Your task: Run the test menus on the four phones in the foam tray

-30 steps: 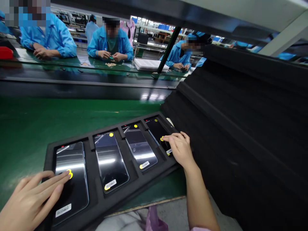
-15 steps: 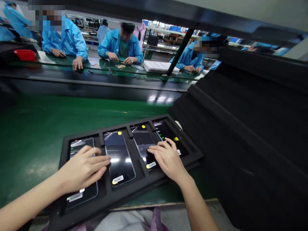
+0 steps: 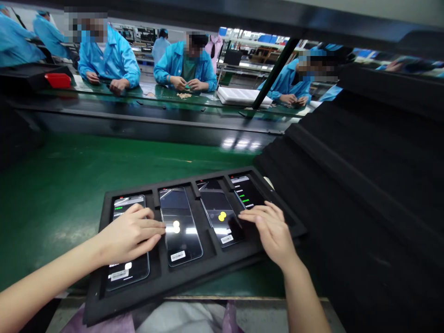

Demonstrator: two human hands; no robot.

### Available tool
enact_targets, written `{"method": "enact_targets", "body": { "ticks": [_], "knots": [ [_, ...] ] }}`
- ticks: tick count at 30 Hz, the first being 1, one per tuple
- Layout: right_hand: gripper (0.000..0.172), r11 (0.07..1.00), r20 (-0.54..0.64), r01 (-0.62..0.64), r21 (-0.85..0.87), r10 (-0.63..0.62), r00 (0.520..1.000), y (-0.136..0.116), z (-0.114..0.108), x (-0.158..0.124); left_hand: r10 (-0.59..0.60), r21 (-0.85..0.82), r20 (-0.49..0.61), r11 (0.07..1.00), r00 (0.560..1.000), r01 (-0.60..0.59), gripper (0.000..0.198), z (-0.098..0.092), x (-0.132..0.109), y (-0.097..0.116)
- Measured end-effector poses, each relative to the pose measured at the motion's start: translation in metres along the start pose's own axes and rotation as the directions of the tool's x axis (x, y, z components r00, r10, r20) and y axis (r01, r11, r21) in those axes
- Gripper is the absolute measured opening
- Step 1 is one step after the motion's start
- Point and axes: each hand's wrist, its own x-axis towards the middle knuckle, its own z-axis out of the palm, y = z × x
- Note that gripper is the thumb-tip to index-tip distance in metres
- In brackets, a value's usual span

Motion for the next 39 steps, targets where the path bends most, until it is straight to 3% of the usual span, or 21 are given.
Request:
{"method": "enact_targets", "body": {
  "ticks": [4, 8, 11, 15, 16, 17, 19, 20, 22, 24, 26, 27, 29, 31, 33, 35, 36, 37, 39],
  "knots": [
    [0.038, 0.997, 0.001, -0.072, -0.010, 0.072, 0.997, 0.020, -0.018, -0.013, -0.131, -0.063, -0.040, 0.990, 0.991, 0.129, 0.028, -0.009, -0.038, 0.002],
    [0.046, 0.977, 0.003, -0.197, -0.077, 0.197, 0.980, 0.041, -0.027, -0.021, -0.315, -0.090, -0.063, 0.947, 0.947, 0.309, 0.033, -0.010, -0.065, 0.001],
    [0.050, 0.945, 0.036, -0.261, -0.195, 0.273, 0.961, 0.057, -0.022, -0.019, -0.373, 0.066, -0.104, 0.923, 0.922, 0.380, 0.032, -0.006, -0.068, -0.016],
    [0.054, 0.857, -0.084, -0.332, -0.395, 0.327, 0.941, 0.057, -0.015, -0.011, -0.476, 0.293, -0.307, 0.776, 0.824, 0.558, 0.041, -0.003, -0.055, -0.033],
    [0.054, 0.872, -0.082, -0.323, -0.369, 0.316, 0.945, 0.051, -0.014, -0.009, -0.449, 0.304, -0.302, 0.791, 0.841, 0.531, 0.042, -0.003, -0.050, -0.032],
    [0.053, 0.907, -0.046, -0.293, -0.302, 0.293, 0.955, 0.044, -0.014, -0.008, -0.386, 0.299, -0.258, 0.840, 0.886, 0.453, 0.041, -0.002, -0.045, -0.029],
    [0.051, 0.970, 0.088, -0.216, -0.112, 0.227, 0.970, 0.027, -0.014, -0.006, -0.187, 0.229, -0.105, 0.951, 0.977, 0.207, 0.038, 0.002, -0.032, -0.018],
    [0.051, 0.982, 0.173, -0.188, -0.028, 0.190, 0.966, 0.018, -0.013, -0.005, -0.080, 0.174, -0.023, 0.981, 0.997, 0.083, 0.038, 0.005, -0.025, -0.013],
    [0.051, 0.986, 0.349, -0.159, 0.057, 0.129, 0.928, 0.005, -0.008, -0.001, 0.080, 0.089, 0.098, 0.992, 0.992, -0.089, 0.037, 0.012, -0.010, -0.005],
    [0.047, 0.988, 0.394, -0.151, -0.028, 0.150, 0.907, -0.001, 0.000, 0.004, 0.088, 0.109, 0.099, 0.989, 0.991, -0.099, 0.033, 0.018, 0.004, -0.004],
    [0.044, 0.955, 0.236, -0.168, -0.243, 0.226, 0.945, -0.004, 0.008, 0.009, -0.065, 0.226, -0.022, 0.972, 0.998, 0.069, 0.030, 0.016, 0.013, -0.010],
    [0.044, 0.918, 0.114, -0.192, -0.347, 0.244, 0.963, -0.006, 0.012, 0.010, -0.174, 0.281, -0.118, 0.939, 0.978, 0.201, 0.029, 0.012, 0.014, -0.013],
    [0.044, 0.862, -0.062, -0.217, -0.459, 0.213, 0.975, -0.013, 0.017, 0.010, -0.382, 0.298, -0.309, 0.830, 0.871, 0.471, 0.032, 0.002, 0.006, -0.016],
    [0.041, 0.885, -0.079, -0.159, -0.438, 0.138, 0.987, -0.025, 0.021, 0.006, -0.568, 0.160, -0.437, 0.715, 0.698, 0.681, 0.037, -0.006, -0.013, -0.012],
    [0.036, 0.941, -0.017, -0.055, -0.333, 0.052, 0.999, -0.040, 0.025, 0.001, -0.736, -0.087, -0.456, 0.597, 0.501, 0.798, 0.042, -0.006, -0.039, 0.000],
    [0.034, 0.983, 0.069, 0.043, -0.176, -0.031, 0.997, -0.055, 0.029, -0.004, -0.861, -0.365, -0.372, 0.480, 0.347, 0.798, 0.047, 0.005, -0.066, 0.015],
    [0.034, 0.993, 0.099, 0.073, -0.096, -0.063, 0.993, -0.063, 0.032, -0.005, -0.904, -0.497, -0.305, 0.419, 0.299, 0.760, 0.050, 0.013, -0.077, 0.023],
    [0.034, 0.995, 0.120, 0.092, -0.024, -0.089, 0.989, -0.070, 0.036, -0.005, -0.935, -0.618, -0.233, 0.355, 0.267, 0.701, 0.053, 0.021, -0.086, 0.031],
    [0.035, 0.989, 0.140, 0.118, 0.090, -0.130, 0.982, -0.084, 0.046, -0.003, -0.963, -0.803, -0.088, 0.219, 0.253, 0.555, 0.059, 0.036, -0.096, 0.042]
  ]
}}
